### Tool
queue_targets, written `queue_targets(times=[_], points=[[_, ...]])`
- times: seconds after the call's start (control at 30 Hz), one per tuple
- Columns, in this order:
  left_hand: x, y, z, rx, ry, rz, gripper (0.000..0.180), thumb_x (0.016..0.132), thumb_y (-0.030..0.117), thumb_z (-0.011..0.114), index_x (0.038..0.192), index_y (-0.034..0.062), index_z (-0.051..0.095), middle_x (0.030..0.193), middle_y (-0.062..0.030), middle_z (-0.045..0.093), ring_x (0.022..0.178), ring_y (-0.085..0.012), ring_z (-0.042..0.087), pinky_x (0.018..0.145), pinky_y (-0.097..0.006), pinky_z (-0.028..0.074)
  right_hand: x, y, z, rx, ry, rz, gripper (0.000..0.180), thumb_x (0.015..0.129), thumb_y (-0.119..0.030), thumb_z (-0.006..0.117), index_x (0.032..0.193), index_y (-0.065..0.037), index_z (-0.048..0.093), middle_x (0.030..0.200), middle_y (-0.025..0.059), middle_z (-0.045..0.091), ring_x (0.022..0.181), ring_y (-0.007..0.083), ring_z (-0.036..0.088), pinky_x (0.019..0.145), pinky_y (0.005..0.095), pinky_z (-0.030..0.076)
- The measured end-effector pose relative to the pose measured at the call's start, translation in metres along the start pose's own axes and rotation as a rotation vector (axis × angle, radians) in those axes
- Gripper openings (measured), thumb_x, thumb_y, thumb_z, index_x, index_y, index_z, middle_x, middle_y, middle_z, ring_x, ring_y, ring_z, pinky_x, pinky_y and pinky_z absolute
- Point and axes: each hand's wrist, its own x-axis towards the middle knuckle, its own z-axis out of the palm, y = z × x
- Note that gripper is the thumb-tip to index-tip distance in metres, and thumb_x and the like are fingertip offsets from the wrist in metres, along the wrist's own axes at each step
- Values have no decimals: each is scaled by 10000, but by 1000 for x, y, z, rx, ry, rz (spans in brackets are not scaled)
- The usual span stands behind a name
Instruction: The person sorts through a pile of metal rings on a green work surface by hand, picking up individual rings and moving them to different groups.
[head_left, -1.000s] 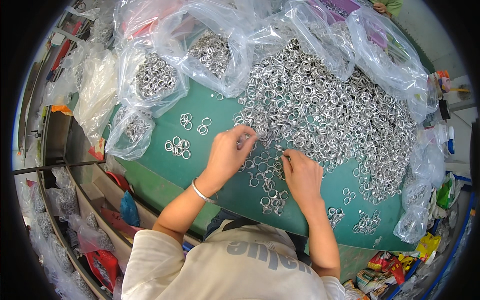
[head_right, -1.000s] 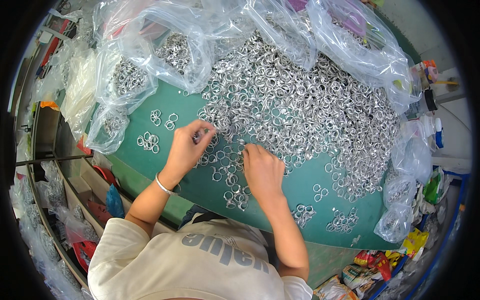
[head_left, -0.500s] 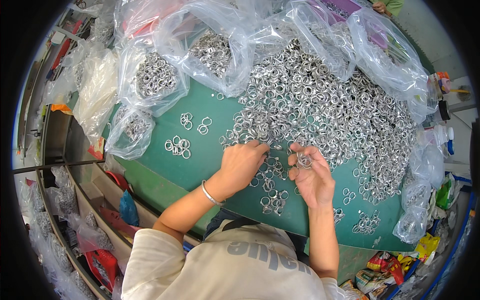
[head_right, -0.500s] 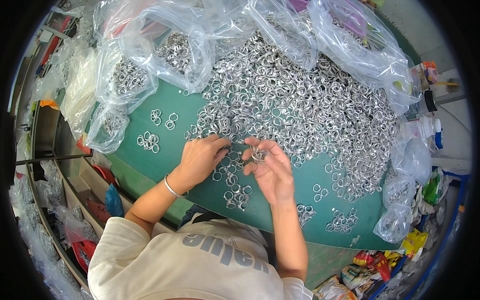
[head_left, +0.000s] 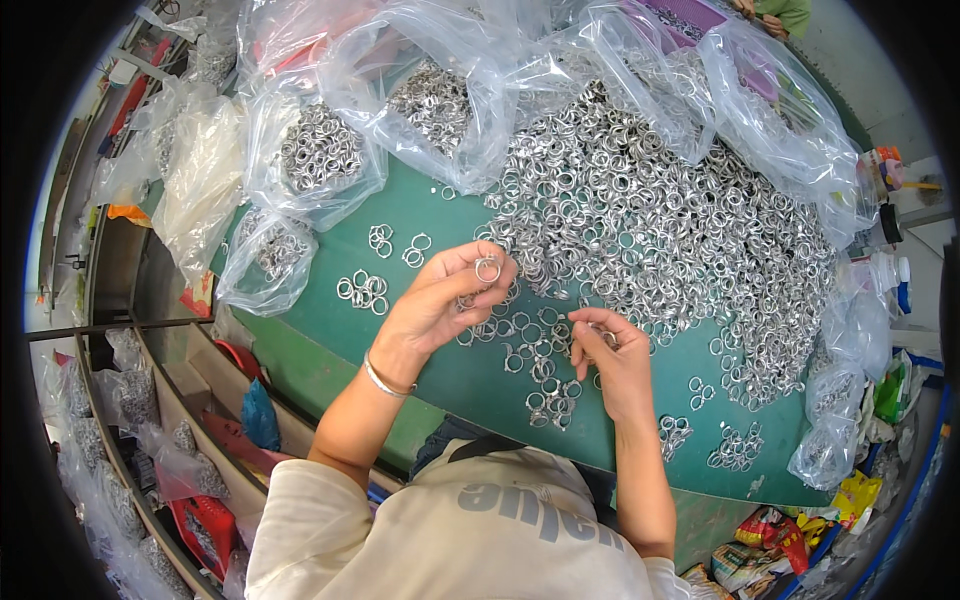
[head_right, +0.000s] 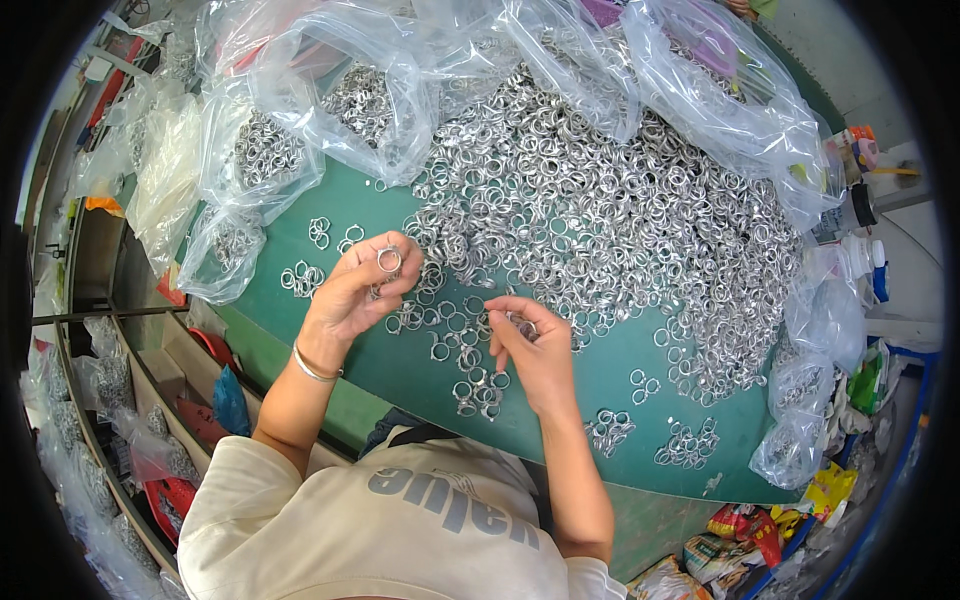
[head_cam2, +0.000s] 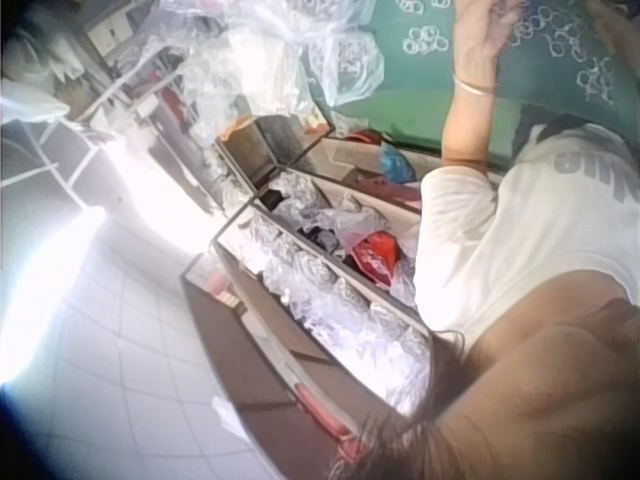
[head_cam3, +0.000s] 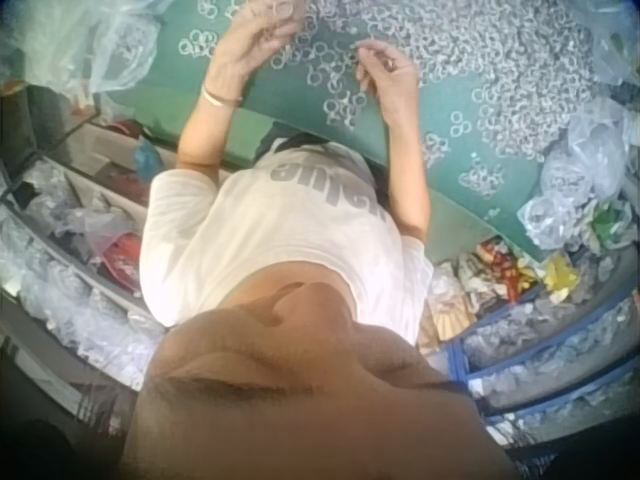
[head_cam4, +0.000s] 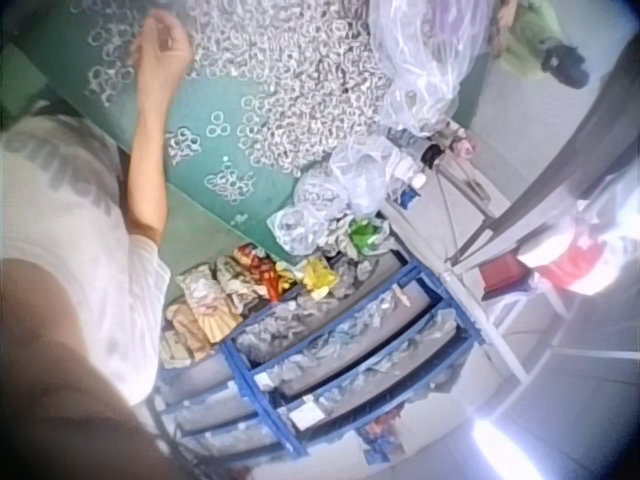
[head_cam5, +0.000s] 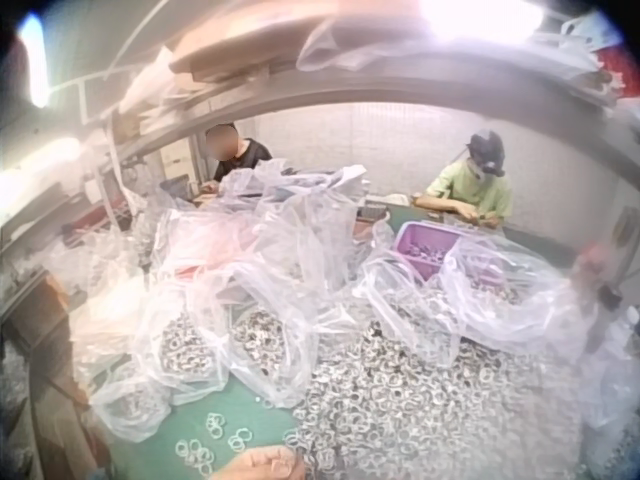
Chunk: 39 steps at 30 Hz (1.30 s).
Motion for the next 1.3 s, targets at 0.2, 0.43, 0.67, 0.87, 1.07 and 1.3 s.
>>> queue_targets(times=[0.2, 0.43, 0.67, 0.87, 1.07, 1.3], points=[[-8, -1, -3, 138, 74, 91, 148, 897, 145, 627, 950, 12, 593, 776, -33, 516, 628, -46, 417, 428, -173, 284, 2, 10, 10, -430, 75, -354, 121, 837, -11, 663, 958, -6, 679, 731, 7, 545, 596, 63, 536, 477, 248, 398], [-17, -22, -10, 993, 304, 89, 174, 912, 119, 621, 883, -40, 686, 648, 12, 557, 596, -53, 484, 519, -213, 380, 4, -1, 30, -1031, 170, -413, 105, 812, -83, 692, 897, -22, 678, 720, 111, 549, 607, 262, 585, 540, 370, 449], [-20, -24, 3, 1386, 299, 239, 136, 811, 68, 695, 936, 16, 686, 750, -101, 634, 590, -175, 558, 587, -306, 464, 14, -4, 22, -998, 122, -388, 64, 804, -87, 685, 814, -24, 681, 680, 111, 591, 584, 305, 578, 538, 391, 446], [-15, -43, 10, 1660, 155, 326, 169, 782, 135, 711, 941, 92, 677, 765, -75, 622, 634, -285, 603, 563, -392, 476, 12, -2, 23, -1147, 173, -441, 106, 807, -125, 696, 872, -42, 697, 741, 102, 611, 625, 305, 605, 555, 401, 461], [-8, -52, 12, 1767, 142, 272, 165, 776, 154, 705, 927, 100, 665, 776, -84, 622, 660, -315, 611, 565, -418, 476, 18, -4, 33, -1283, 99, -375, 101, 807, -142, 694, 840, -47, 687, 790, 105, 625, 685, 318, 627, 585, 411, 483], [-2, -45, 5, 1199, 132, 266, 80, 836, 104, 661, 866, 48, 611, 755, -16, 581, 633, -163, 560, 483, -324, 407, 10, -10, -2, -329, -86, -155, 36, 811, 30, 660, 845, 20, 652, 819, 36, 574, 648, 100, 530, 545, 260, 428]])
